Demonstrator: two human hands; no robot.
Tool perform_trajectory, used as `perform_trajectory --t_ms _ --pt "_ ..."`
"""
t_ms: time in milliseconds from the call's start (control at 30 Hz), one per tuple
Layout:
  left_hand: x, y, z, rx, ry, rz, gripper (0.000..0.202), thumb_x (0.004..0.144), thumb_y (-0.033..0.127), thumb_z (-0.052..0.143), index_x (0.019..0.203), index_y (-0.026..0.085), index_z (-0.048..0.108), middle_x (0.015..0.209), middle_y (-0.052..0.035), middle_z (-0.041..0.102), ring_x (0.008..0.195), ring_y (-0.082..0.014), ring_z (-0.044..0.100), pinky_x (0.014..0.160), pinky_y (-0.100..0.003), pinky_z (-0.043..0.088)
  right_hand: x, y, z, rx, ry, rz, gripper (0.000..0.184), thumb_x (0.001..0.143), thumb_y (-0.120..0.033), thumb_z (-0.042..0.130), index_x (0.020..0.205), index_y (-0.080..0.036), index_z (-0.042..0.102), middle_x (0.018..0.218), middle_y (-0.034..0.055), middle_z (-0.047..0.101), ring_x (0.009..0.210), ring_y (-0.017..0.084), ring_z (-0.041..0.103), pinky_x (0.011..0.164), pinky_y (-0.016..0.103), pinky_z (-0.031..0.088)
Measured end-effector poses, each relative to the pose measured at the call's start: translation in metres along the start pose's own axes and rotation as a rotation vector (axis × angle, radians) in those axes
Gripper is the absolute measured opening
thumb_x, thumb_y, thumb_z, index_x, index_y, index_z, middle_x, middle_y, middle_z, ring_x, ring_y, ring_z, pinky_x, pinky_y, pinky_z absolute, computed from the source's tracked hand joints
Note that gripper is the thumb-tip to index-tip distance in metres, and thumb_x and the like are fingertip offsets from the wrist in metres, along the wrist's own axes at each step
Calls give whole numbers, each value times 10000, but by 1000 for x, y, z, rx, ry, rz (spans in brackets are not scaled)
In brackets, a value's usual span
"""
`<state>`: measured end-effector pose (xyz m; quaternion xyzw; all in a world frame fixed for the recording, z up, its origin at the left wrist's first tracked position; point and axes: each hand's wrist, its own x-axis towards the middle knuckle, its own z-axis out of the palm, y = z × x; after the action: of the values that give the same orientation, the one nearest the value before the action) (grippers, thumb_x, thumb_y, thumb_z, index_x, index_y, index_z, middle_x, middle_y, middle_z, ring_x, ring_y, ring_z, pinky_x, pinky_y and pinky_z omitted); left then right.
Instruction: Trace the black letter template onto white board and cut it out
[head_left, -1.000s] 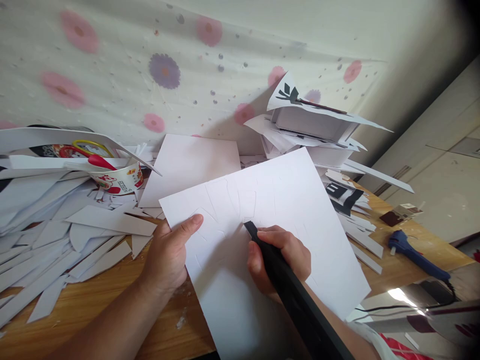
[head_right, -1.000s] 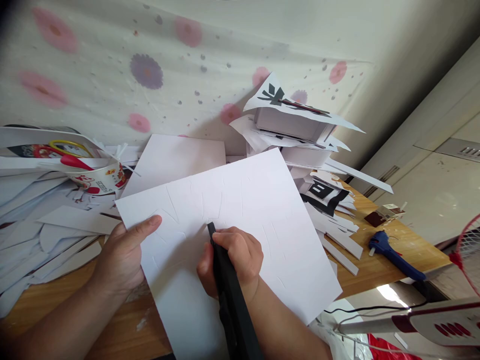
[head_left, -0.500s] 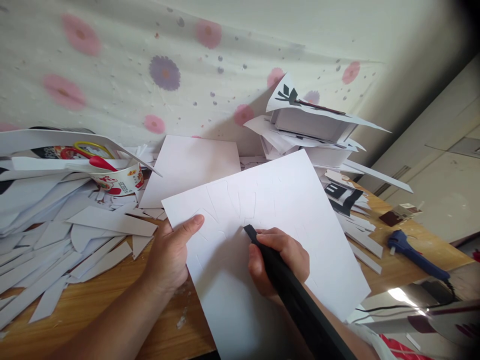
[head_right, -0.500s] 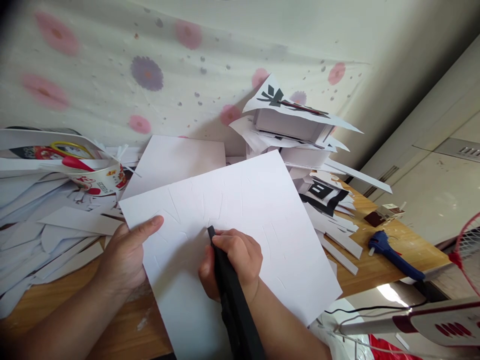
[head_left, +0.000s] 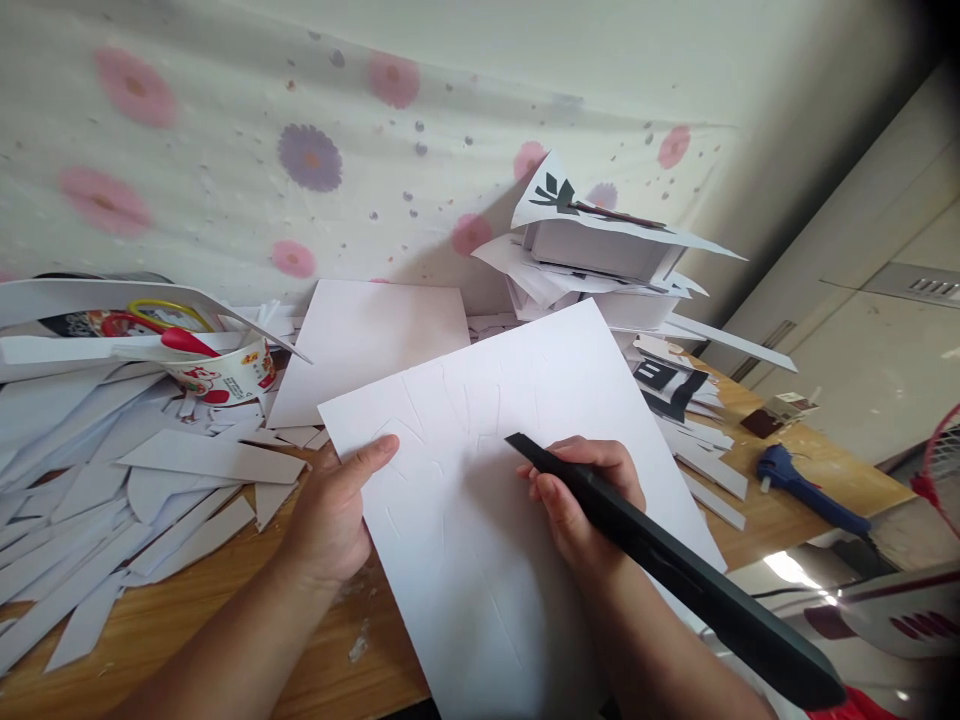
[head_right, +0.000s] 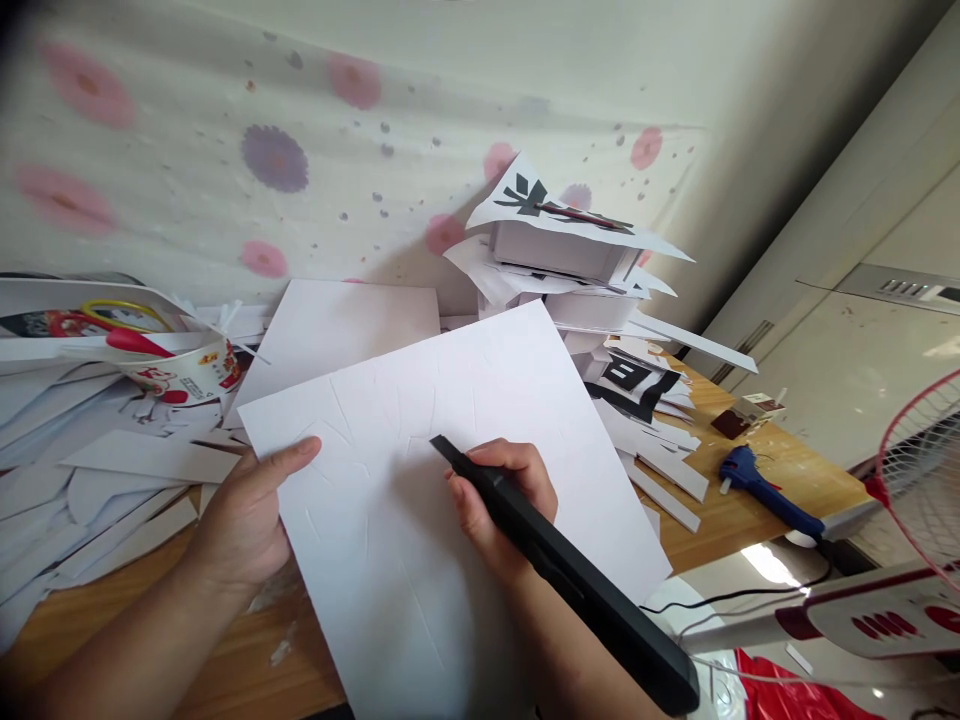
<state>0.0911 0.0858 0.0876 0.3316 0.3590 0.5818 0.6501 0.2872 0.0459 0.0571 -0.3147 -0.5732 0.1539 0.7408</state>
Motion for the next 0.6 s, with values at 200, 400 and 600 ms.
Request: perform_trajectory --t_ms 200,400,600 --pt "4 -2 -6 62 -118 -166 542 613 278 834 1118 145 688 1027 -144 715 905 -343 683 728 -382 593 -1 -2 -15 70 -120 103 303 757 -233 765 1014 -230 604 676 -6 680 599 165 675 472 245 534" --pt "5 0 -7 118 -169 -116 520 655 304 815 1138 164 682 1090 -132 699 951 -340 672 707 -360 592 12 -11 -27 93 -242 380 260 764 -203 753 1012 -219 674 707 3 652 589 119 628 483 218 519" --pt "1 1 -3 122 -188 -59 635 668 313 809 1261 206 609 1152 -119 677 1024 -346 647 771 -379 587 26 -29 -20 315 -333 520 184 734 -266 761 883 -200 677 723 -7 592 562 93 578 492 228 534"
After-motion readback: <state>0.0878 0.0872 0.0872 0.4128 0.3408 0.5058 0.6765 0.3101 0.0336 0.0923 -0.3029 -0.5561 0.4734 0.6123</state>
